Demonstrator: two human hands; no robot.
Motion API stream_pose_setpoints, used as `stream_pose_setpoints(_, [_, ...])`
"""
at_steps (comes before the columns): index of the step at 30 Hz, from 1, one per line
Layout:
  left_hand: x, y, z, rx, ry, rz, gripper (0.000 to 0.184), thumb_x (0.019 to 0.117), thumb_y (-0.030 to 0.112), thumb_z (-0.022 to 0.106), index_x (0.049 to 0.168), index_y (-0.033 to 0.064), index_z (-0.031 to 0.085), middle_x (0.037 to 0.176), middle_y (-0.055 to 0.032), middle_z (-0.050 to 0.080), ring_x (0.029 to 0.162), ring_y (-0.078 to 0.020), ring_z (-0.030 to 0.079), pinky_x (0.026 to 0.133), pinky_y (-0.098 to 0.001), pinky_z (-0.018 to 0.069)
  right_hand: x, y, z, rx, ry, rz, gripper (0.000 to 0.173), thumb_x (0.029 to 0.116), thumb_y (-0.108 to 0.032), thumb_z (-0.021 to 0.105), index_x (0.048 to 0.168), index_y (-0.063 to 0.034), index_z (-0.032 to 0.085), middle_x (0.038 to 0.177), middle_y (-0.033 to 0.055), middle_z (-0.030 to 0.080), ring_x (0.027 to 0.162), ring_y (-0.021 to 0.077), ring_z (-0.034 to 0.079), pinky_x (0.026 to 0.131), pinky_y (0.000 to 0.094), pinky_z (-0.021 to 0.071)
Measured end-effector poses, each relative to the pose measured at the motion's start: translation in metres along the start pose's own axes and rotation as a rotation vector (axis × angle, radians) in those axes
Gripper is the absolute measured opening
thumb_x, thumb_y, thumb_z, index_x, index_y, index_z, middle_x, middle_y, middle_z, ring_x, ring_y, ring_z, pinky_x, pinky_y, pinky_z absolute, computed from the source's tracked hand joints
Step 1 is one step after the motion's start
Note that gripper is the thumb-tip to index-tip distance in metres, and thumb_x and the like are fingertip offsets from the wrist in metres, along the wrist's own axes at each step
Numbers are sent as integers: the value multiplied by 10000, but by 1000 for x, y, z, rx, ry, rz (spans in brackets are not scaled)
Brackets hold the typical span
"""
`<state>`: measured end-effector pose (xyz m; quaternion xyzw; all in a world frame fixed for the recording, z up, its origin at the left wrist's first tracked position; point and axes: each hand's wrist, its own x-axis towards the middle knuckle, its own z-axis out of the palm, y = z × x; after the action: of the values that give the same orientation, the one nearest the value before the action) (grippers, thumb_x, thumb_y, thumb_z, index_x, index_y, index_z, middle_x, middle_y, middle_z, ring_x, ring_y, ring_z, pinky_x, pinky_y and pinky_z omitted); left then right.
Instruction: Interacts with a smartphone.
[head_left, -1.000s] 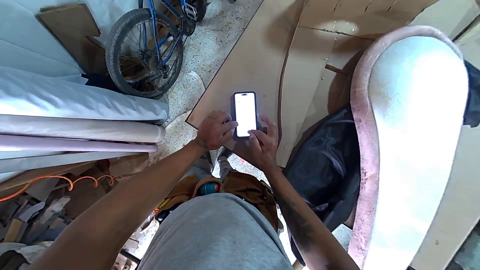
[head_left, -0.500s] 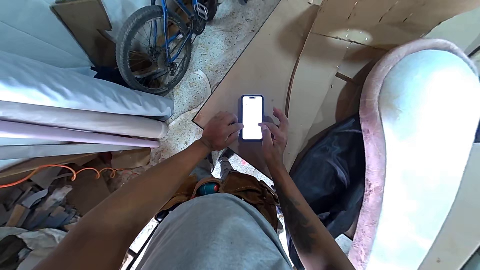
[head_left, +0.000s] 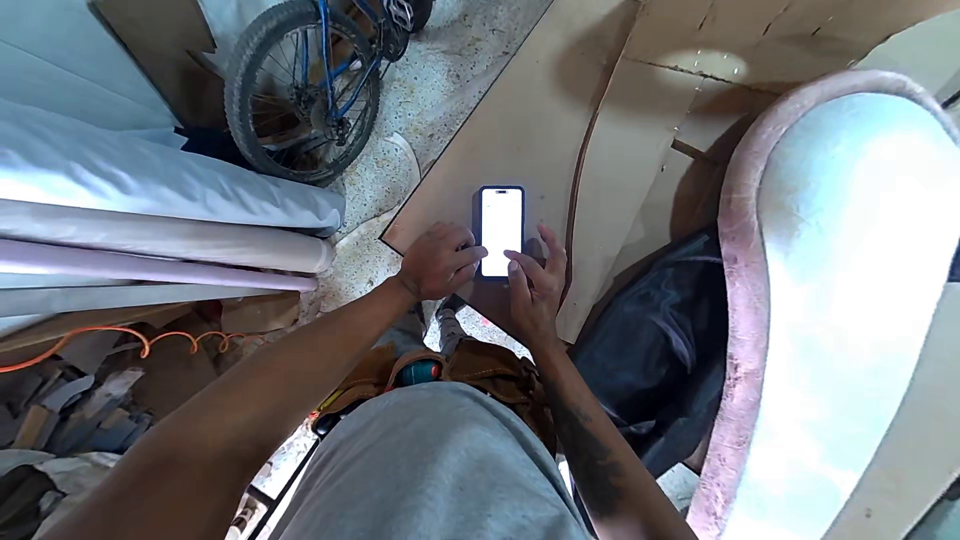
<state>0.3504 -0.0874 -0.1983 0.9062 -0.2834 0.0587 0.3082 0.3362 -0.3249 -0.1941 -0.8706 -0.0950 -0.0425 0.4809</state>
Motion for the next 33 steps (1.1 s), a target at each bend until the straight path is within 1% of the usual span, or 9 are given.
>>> stream_pose_setpoints(3, [0, 1, 1, 7, 2, -10, 349, 1033, 302, 467, 1221, 216, 749, 1009, -61, 662, 954, -227, 608, 841, -404, 490, -1, 1, -1, 5, 14, -2, 290, 1039, -318, 522, 1116, -239, 790, 1621, 80, 376, 1432, 252, 421, 1130, 475, 432])
stream_pose_setpoints(6, [0, 0, 2, 14, -10, -5, 358, 1032, 302, 459, 1232, 222, 745, 1019, -59, 661, 966, -227, 607, 848, -403, 484, -4, 3, -1, 74, 81, -11, 262, 1023, -261, 550, 1021, -166, 794, 1569, 116, 439, 1417, 270, 449, 1118, 452, 467])
stream_pose_setpoints(13, [0, 1, -2, -20, -27, 38, 367, 1034, 324, 457, 1255, 251, 741, 1020, -58, 651, 958, -219, 593, 846, -401, 473, -7, 5, -1, -6, 14, -38, 264, 1014, -295, 558, 975, -182, 792, 1552, 99, 454, 1169, 202, 592, 976, 417, 519])
stream_pose_setpoints(18, [1, 2, -2, -2, -32, 34, 369, 1032, 341, 464, 1272, 263, 735, 1036, -55, 653, 975, -219, 594, 838, -394, 472, -5, 5, 2, -49, 30, -13, 242, 1011, -264, 564, 1033, -217, 801, 1582, 77, 433, 1434, 237, 421, 1128, 446, 437])
stream_pose_setpoints(21, [1, 1, -1, 16, -35, 32, 379, 1018, 362, 473, 1292, 281, 724, 1033, -49, 649, 974, -214, 590, 828, -390, 470, -2, 6, 6, -60, 61, -10, 231, 1017, -249, 576, 1078, -216, 797, 1580, 82, 439, 1491, 244, 357, 1181, 449, 398])
stream_pose_setpoints(24, [3, 3, -1, 20, -58, 13, 384, 1014, 356, 474, 1302, 288, 720, 1048, -46, 645, 989, -213, 587, 841, -395, 466, -4, 4, 3, -22, 70, -20, 235, 1014, -212, 562, 1032, -186, 795, 1575, 90, 443, 1477, 244, 382, 1172, 442, 418])
stream_pose_setpoints(27, [6, 4, -2, 24, -86, -21, 376, 1013, 372, 483, 1294, 298, 721, 1075, -41, 643, 1020, -210, 585, 857, -404, 462, -6, 6, 1, 26, 70, -35, 233, 1002, -231, 569, 977, -173, 794, 1566, 97, 451, 1368, 244, 494, 1083, 440, 488])
stream_pose_setpoints(30, [3, 1, -3, -19, -79, -6, 395, 1012, 392, 465, 1298, 291, 719, 1096, -49, 646, 1040, -211, 586, 878, -409, 463, -7, 6, 3, -8, 43, -36, 240, 1001, -254, 569, 970, -177, 794, 1573, 94, 447, 1363, 243, 497, 1087, 449, 472])
stream_pose_setpoints(33, [2, 2, -3, -38, -55, -3, 408, 1008, 398, 462, 1306, 279, 714, 1098, -56, 639, 1044, -214, 582, 885, -407, 468, -8, 5, 0, -12, 49, -18, 239, 1001, -259, 573, 951, -177, 792, 1557, 88, 463, 1238, 212, 575, 1006, 417, 519])
